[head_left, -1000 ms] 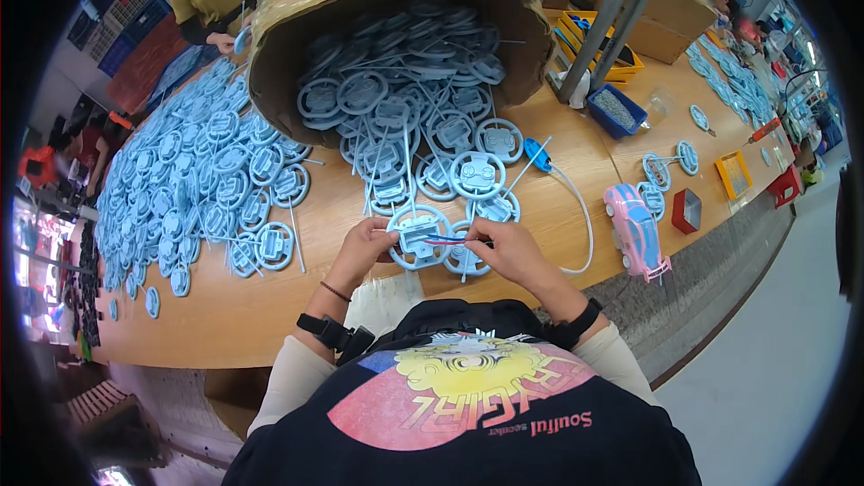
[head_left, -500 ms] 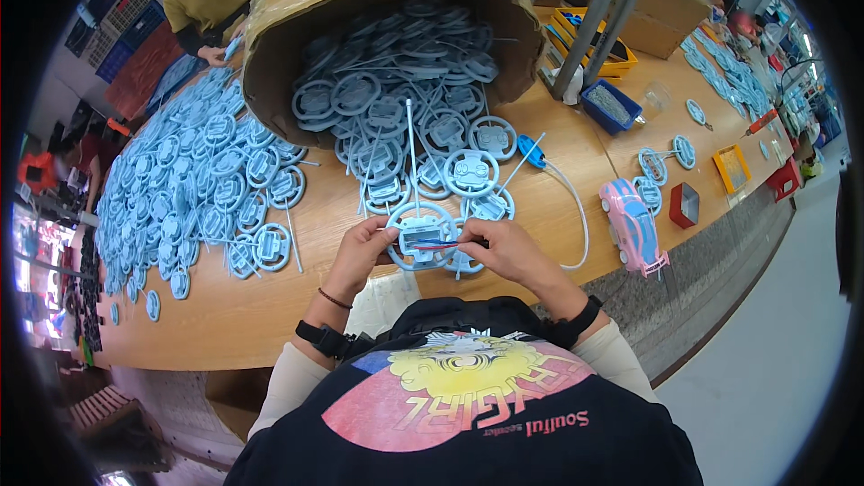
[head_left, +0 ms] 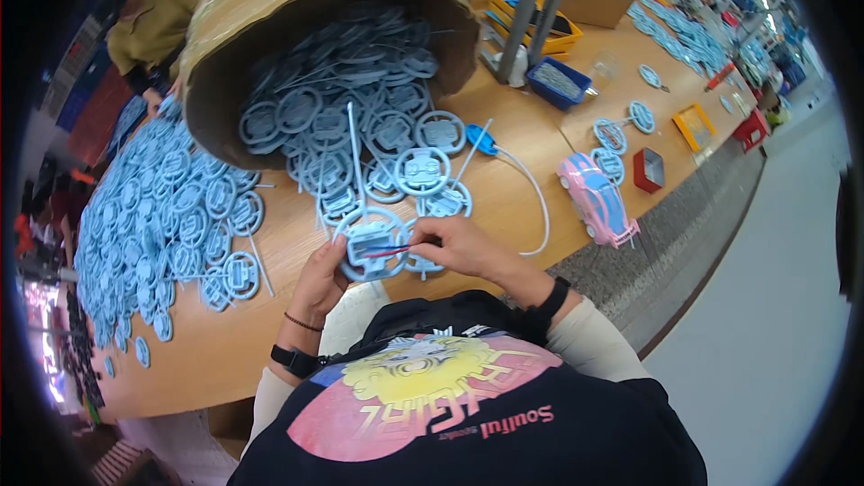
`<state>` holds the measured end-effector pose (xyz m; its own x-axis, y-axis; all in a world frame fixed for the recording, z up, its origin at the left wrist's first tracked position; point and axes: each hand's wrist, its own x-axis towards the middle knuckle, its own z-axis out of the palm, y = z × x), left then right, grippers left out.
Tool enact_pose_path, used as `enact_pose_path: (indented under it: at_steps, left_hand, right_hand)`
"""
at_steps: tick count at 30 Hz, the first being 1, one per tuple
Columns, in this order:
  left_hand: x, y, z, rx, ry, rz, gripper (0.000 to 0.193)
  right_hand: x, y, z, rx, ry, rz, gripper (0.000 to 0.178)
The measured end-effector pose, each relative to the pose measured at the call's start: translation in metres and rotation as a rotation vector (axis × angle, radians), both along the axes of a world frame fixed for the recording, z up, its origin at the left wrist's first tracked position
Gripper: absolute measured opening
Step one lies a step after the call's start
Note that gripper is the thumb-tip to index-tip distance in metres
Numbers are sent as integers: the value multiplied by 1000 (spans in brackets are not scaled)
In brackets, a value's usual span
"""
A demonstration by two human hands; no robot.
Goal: The person repeatedly picks up light blue plastic circular components and white plastic sticks from a table. They insert the sticks into the center of the components and use a red and blue tool to press or secure the connection. The assembled units are placed on the table, accumulating in a pile.
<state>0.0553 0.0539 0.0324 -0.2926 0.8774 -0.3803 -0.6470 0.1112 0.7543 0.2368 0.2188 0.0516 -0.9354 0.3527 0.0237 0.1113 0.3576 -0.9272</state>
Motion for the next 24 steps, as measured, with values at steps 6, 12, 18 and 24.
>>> enact_pose_path:
  at_steps: [6, 12, 18, 24]
  left_hand:
    - [0, -4, -16, 103, -185, 2, 42]
    - [-18, -40, -32, -29, -22, -61, 37]
    - [-179, -175, -33, -184, 439, 188, 30]
    - [-233, -110, -9, 516, -137, 506, 53]
  right_hand:
    - [-7, -5, -2, 19, -10, 28, 12]
    - [-12, -15, -8, 146, -61, 96, 12]
    - [10, 16, -27, -68, 62, -126, 14]
    - [28, 38, -17, -238, 111, -354, 9]
